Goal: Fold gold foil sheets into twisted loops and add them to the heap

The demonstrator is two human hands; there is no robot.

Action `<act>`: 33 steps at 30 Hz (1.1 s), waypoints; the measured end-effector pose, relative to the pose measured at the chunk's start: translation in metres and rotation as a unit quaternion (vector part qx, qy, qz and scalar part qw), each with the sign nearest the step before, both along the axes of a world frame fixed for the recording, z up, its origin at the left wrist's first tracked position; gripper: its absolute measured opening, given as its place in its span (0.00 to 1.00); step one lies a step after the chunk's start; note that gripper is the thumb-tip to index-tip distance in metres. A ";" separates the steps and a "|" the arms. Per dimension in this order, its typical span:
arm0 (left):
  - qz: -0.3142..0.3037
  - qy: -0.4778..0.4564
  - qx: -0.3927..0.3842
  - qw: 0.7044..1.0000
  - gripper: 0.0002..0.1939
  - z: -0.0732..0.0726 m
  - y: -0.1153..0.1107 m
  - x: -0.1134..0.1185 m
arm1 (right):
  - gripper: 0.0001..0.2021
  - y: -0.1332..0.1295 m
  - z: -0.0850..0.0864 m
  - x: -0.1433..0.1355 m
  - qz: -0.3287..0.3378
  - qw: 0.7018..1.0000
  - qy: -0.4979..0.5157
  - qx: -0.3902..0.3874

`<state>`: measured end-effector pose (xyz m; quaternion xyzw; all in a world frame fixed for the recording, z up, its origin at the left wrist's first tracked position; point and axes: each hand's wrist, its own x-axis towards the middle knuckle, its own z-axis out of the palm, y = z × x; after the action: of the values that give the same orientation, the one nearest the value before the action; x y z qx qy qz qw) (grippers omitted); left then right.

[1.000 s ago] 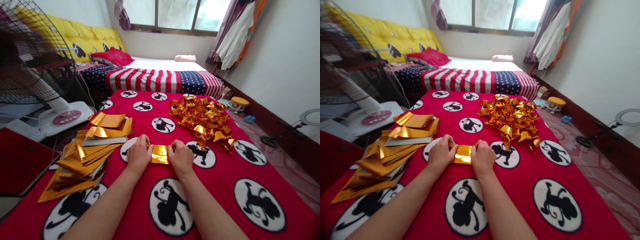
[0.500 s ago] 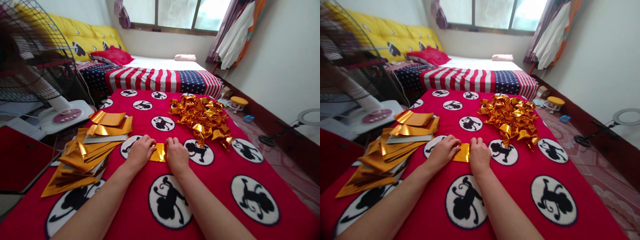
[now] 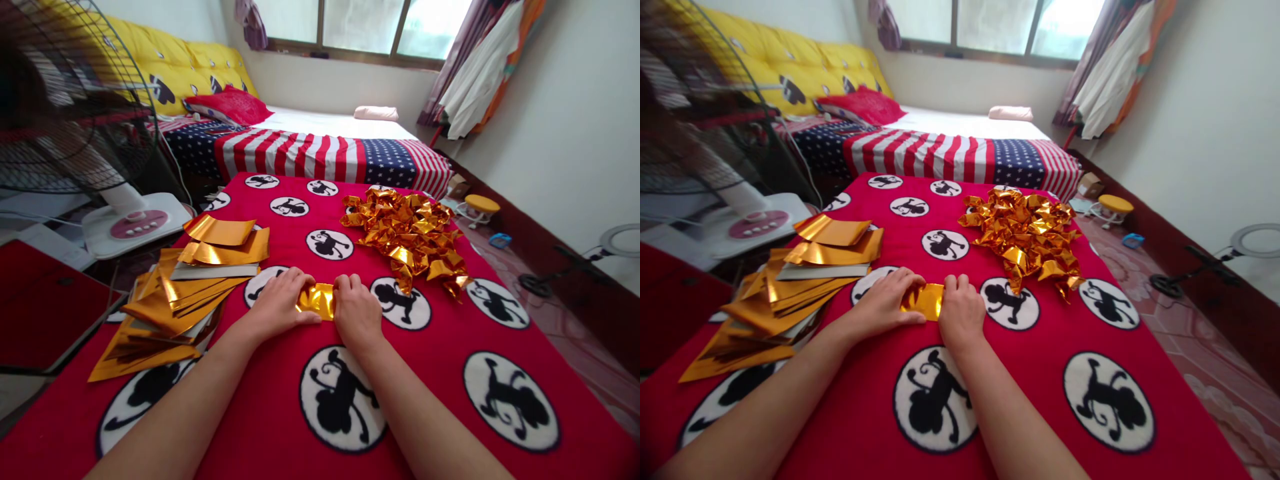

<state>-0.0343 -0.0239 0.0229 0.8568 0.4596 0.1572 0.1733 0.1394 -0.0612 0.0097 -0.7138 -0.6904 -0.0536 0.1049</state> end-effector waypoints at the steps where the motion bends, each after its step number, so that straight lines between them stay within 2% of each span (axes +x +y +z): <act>1: -0.008 -0.003 -0.009 1.000 0.30 0.001 0.001 -0.002 | 0.06 -0.001 0.000 0.000 0.003 1.000 0.005 0.003; 7: -0.061 -0.032 -0.056 0.996 0.24 0.002 0.007 -0.013 | 0.08 -0.006 0.001 0.003 0.024 0.999 0.025 -0.002; 11: -0.058 -0.038 -0.058 0.996 0.22 0.001 0.007 -0.014 | 0.08 -0.008 0.002 0.002 0.024 0.999 0.036 -0.007; 17: -0.056 -0.030 -0.037 0.997 0.21 -0.003 0.007 -0.012 | 0.26 -0.013 0.006 -0.012 -0.009 1.000 0.030 0.006; 21: -0.059 -0.032 -0.032 0.997 0.22 -0.005 0.008 -0.013 | 0.28 -0.018 0.007 -0.013 -0.003 0.999 0.040 0.009; 26: -0.056 -0.039 -0.047 0.997 0.23 -0.002 0.007 -0.013 | 0.25 -0.022 0.006 0.005 0.024 0.993 0.114 -0.007; 33: -0.059 -0.038 -0.067 0.995 0.25 0.002 0.008 -0.014 | 0.30 -0.019 0.008 0.031 0.088 0.961 0.253 -0.067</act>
<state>-0.0486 -0.0163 0.0250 0.8626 0.4105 0.1479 0.2561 0.1701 -0.0797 0.0174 -0.6458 -0.7035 0.1842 0.2326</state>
